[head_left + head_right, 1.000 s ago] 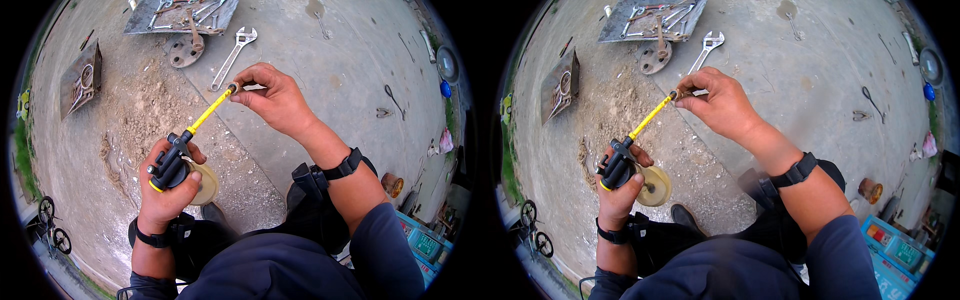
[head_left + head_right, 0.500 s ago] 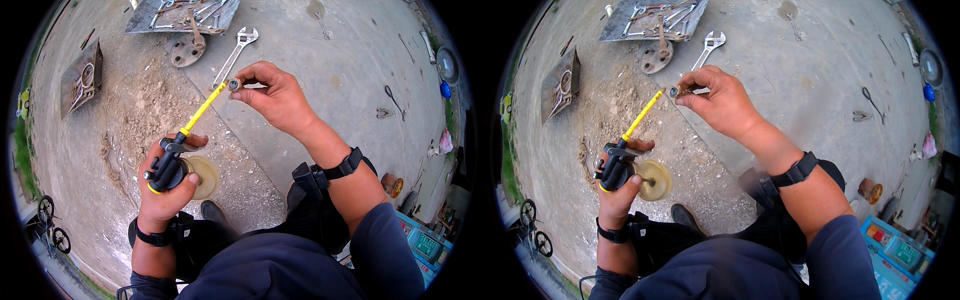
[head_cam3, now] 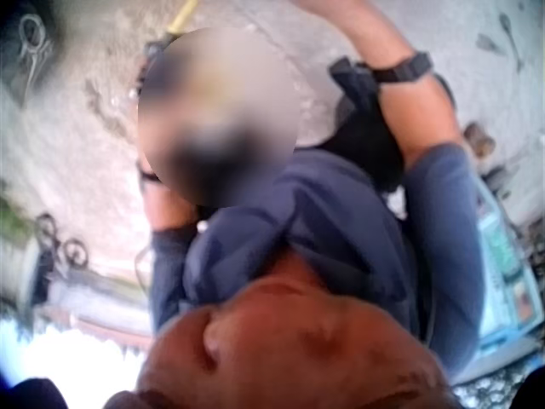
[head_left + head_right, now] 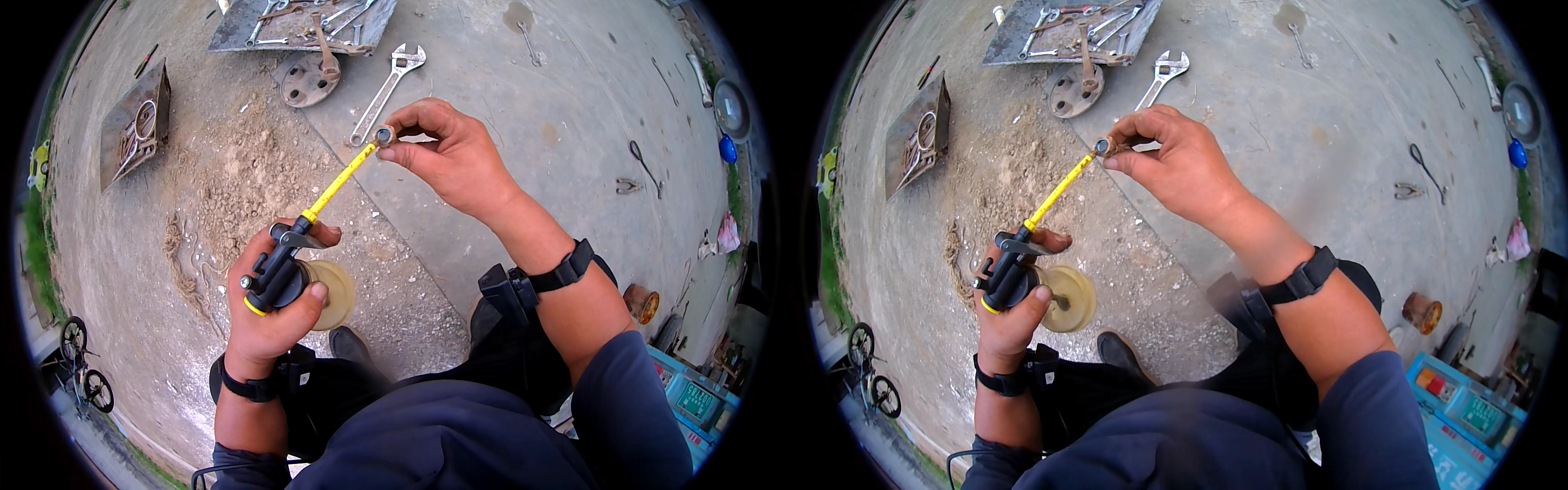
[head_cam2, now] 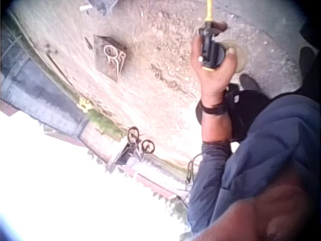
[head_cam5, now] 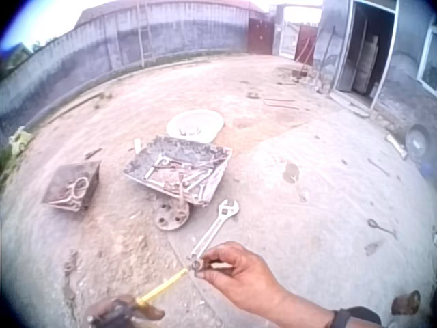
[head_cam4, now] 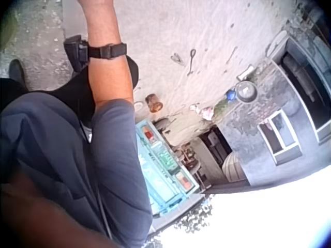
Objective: The person works under a three-wheeled vehicle, using a hammer and wrench to loosen and remove a bolt from the rear suspension assembly. They then apply lubricant to a small metal part using a grease gun.
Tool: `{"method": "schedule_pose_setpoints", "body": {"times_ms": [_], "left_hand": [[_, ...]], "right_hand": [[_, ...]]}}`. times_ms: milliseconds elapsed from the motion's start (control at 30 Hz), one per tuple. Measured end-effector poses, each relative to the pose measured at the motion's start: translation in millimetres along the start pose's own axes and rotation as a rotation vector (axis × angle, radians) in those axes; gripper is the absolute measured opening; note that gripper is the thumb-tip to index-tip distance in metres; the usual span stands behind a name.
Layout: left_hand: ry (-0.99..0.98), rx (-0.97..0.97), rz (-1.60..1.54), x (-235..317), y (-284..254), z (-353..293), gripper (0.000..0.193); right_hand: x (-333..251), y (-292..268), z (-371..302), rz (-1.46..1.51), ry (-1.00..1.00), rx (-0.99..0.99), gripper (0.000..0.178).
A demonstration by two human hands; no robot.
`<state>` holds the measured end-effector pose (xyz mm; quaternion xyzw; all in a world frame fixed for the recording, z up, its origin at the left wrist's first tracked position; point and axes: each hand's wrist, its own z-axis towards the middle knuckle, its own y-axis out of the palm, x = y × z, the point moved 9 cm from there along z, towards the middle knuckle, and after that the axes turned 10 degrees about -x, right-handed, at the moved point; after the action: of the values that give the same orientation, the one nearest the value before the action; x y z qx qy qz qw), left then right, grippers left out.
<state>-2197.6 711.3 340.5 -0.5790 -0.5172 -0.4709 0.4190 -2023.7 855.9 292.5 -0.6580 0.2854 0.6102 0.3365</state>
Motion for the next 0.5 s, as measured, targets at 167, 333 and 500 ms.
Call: {"method": "schedule_pose_setpoints", "body": {"times_ms": [167, 333, 500], "left_hand": [[-0.024, 0.017, 0.028, -0.9, -2.8, -1.4, 0.053], [-0.04, 0.031, 0.044, -1.2, -4.6, -3.7, 0.053], [-0.04, 0.023, 0.054, -1.6, -5.1, -4.5, 0.053]], "right_hand": [[0.8, 5.3, -0.1, -0.009, -0.005, -0.025, 0.024], [-0.2, 8.4, 1.0, -0.004, 0.016, -0.039, 0.023], [-0.8, 9.8, 1.4, -0.003, 0.01, -0.039, 0.023]]}}
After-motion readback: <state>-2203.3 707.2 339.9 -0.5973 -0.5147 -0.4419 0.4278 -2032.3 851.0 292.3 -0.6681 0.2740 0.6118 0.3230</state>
